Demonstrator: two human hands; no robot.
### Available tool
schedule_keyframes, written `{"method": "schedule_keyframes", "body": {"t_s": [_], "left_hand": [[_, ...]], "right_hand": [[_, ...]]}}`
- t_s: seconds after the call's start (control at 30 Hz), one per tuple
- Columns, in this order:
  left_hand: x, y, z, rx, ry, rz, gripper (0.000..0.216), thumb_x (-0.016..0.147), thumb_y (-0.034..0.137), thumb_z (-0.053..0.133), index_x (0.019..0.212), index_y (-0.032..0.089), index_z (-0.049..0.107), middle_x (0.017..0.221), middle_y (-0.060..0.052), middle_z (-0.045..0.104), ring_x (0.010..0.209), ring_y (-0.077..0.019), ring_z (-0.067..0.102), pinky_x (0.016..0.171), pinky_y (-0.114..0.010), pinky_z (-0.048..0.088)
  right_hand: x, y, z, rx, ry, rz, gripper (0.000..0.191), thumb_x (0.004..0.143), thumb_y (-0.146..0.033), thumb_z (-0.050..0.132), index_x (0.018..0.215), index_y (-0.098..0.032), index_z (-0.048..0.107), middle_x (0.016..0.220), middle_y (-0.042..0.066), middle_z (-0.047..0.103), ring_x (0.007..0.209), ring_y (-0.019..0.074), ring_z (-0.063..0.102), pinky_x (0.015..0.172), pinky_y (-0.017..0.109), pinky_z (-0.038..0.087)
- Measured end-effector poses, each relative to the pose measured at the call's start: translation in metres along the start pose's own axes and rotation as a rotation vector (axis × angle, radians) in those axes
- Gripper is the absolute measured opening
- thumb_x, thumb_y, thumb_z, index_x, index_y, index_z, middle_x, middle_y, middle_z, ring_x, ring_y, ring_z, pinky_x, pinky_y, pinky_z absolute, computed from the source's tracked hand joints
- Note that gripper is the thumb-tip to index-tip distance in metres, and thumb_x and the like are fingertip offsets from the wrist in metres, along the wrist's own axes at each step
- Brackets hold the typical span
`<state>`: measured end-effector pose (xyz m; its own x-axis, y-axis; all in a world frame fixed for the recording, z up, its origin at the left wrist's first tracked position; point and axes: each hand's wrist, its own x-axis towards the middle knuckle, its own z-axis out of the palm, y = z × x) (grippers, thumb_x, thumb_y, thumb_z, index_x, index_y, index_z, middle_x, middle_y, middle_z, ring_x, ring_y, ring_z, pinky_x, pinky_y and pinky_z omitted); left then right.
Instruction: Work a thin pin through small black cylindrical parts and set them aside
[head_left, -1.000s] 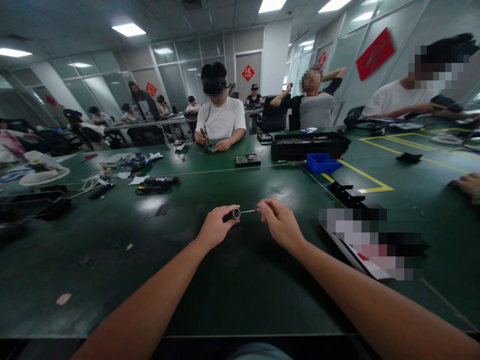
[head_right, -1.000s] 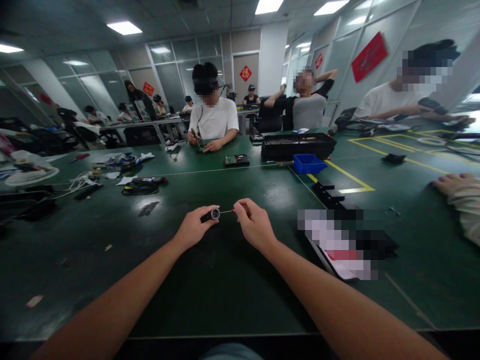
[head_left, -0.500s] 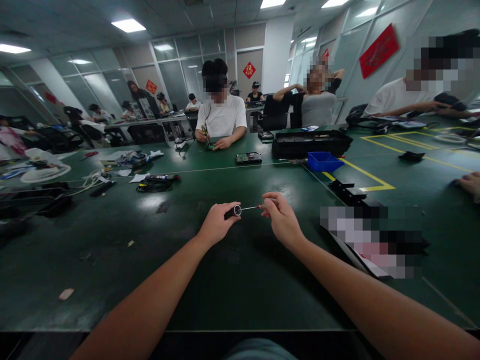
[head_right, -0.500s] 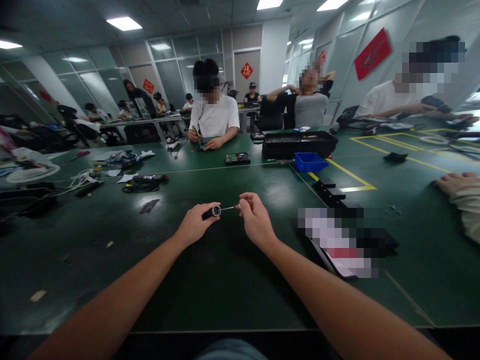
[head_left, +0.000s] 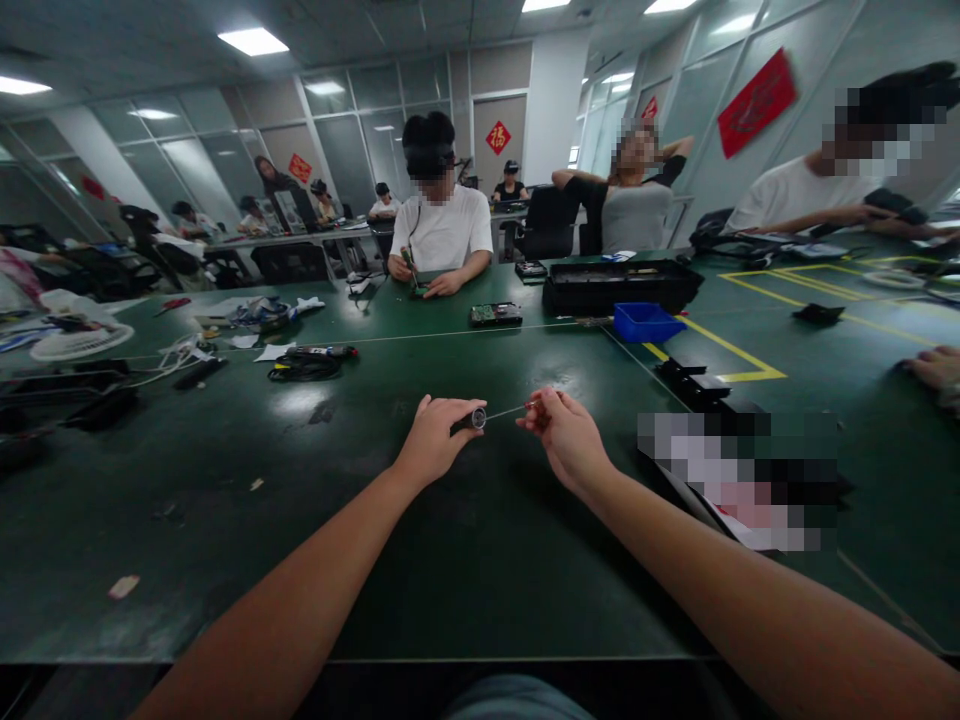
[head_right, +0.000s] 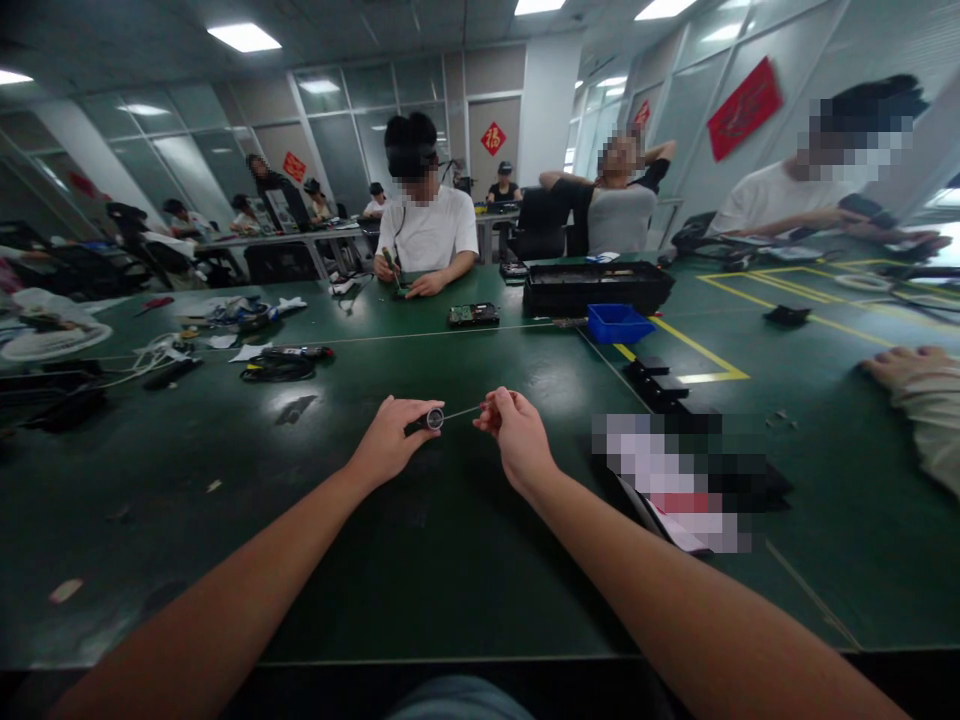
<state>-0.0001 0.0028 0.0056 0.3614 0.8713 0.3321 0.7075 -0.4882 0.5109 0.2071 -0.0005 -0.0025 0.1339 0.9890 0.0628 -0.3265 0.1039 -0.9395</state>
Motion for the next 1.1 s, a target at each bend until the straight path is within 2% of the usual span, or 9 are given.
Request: {"method": "schedule_keyframes", "body": {"t_s": [0.13, 0.3, 0.4, 0.5, 0.7, 0.8, 0.9, 1.0, 1.1], "left_hand": [[0.001, -0.002, 0.003, 0.019, -0.078, -0.041, 0.038, 0.091, 0.027, 0.064, 0.129, 0.030, 0.062, 0.128, -0.005, 0.067, 0.124, -0.0260, 0.055, 0.117, -0.061, 0.019], [0.000, -0.003, 0.005, 0.005, -0.054, -0.058, 0.036, 0.091, 0.028, 0.064, 0.128, 0.028, 0.063, 0.127, -0.006, 0.067, 0.122, -0.0270, 0.056, 0.117, -0.061, 0.020], [-0.001, 0.000, 0.005, -0.054, -0.014, -0.060, 0.035, 0.089, 0.023, 0.066, 0.124, 0.023, 0.065, 0.127, -0.007, 0.066, 0.120, -0.0267, 0.057, 0.115, -0.054, 0.032], [-0.003, 0.004, 0.002, -0.131, 0.021, -0.101, 0.033, 0.086, 0.020, 0.068, 0.119, 0.020, 0.064, 0.120, -0.008, 0.067, 0.112, -0.0252, 0.061, 0.103, -0.043, 0.046], [-0.007, 0.007, -0.002, -0.266, 0.129, -0.153, 0.034, 0.094, 0.024, 0.056, 0.128, 0.023, 0.055, 0.123, -0.007, 0.062, 0.113, -0.0218, 0.059, 0.101, -0.038, 0.046], [-0.007, 0.009, -0.006, -0.393, 0.153, -0.261, 0.029, 0.097, 0.036, 0.052, 0.122, 0.021, 0.054, 0.100, -0.005, 0.063, 0.088, -0.0176, 0.061, 0.082, -0.033, 0.051], [-0.004, 0.016, -0.010, -0.603, 0.114, -0.333, 0.032, 0.093, 0.049, 0.054, 0.105, 0.020, 0.055, 0.078, -0.001, 0.057, 0.065, -0.0132, 0.054, 0.059, -0.025, 0.046], [0.002, 0.023, -0.016, -0.792, 0.086, -0.414, 0.031, 0.091, 0.050, 0.056, 0.095, 0.019, 0.056, 0.076, -0.001, 0.057, 0.057, -0.0107, 0.052, 0.049, -0.021, 0.040], [0.009, 0.024, -0.021, -0.820, 0.046, -0.457, 0.023, 0.087, 0.040, 0.060, 0.094, 0.019, 0.058, 0.087, -0.004, 0.061, 0.063, -0.0114, 0.057, 0.053, -0.021, 0.045]], "right_hand": [[0.001, 0.001, -0.003, -0.105, 0.081, -0.029, 0.025, 0.087, -0.048, 0.059, 0.084, -0.023, 0.061, 0.075, 0.001, 0.059, 0.066, 0.0167, 0.057, 0.072, 0.038, 0.056], [0.000, -0.001, -0.004, -0.240, 0.094, -0.112, 0.025, 0.089, -0.048, 0.056, 0.088, -0.023, 0.060, 0.079, 0.002, 0.062, 0.071, 0.0176, 0.059, 0.067, 0.034, 0.053], [-0.001, -0.004, -0.003, -0.270, 0.109, -0.161, 0.025, 0.090, -0.047, 0.055, 0.090, -0.023, 0.060, 0.079, 0.001, 0.062, 0.070, 0.0162, 0.058, 0.066, 0.032, 0.050], [-0.002, -0.008, -0.004, -0.283, 0.111, -0.196, 0.024, 0.090, -0.046, 0.056, 0.095, -0.023, 0.059, 0.082, 0.000, 0.061, 0.071, 0.0157, 0.057, 0.068, 0.033, 0.050], [-0.005, -0.013, -0.005, -0.333, 0.094, -0.257, 0.023, 0.090, -0.043, 0.058, 0.103, -0.024, 0.057, 0.088, 0.001, 0.062, 0.075, 0.0169, 0.058, 0.072, 0.035, 0.050], [-0.007, -0.015, -0.005, -0.362, 0.075, -0.273, 0.022, 0.090, -0.043, 0.058, 0.102, -0.024, 0.058, 0.089, 0.002, 0.063, 0.078, 0.0183, 0.060, 0.075, 0.036, 0.050], [-0.009, -0.019, -0.004, -0.360, 0.080, -0.258, 0.022, 0.089, -0.042, 0.058, 0.101, -0.024, 0.059, 0.088, 0.003, 0.064, 0.077, 0.0194, 0.060, 0.075, 0.037, 0.049], [-0.011, -0.022, -0.003, -0.349, 0.079, -0.254, 0.022, 0.090, -0.042, 0.058, 0.102, -0.024, 0.059, 0.090, 0.003, 0.064, 0.077, 0.0195, 0.060, 0.074, 0.037, 0.049], [-0.013, -0.026, -0.002, -0.334, 0.085, -0.260, 0.021, 0.090, -0.041, 0.057, 0.102, -0.024, 0.058, 0.089, 0.003, 0.064, 0.077, 0.0192, 0.060, 0.074, 0.037, 0.049]]}}
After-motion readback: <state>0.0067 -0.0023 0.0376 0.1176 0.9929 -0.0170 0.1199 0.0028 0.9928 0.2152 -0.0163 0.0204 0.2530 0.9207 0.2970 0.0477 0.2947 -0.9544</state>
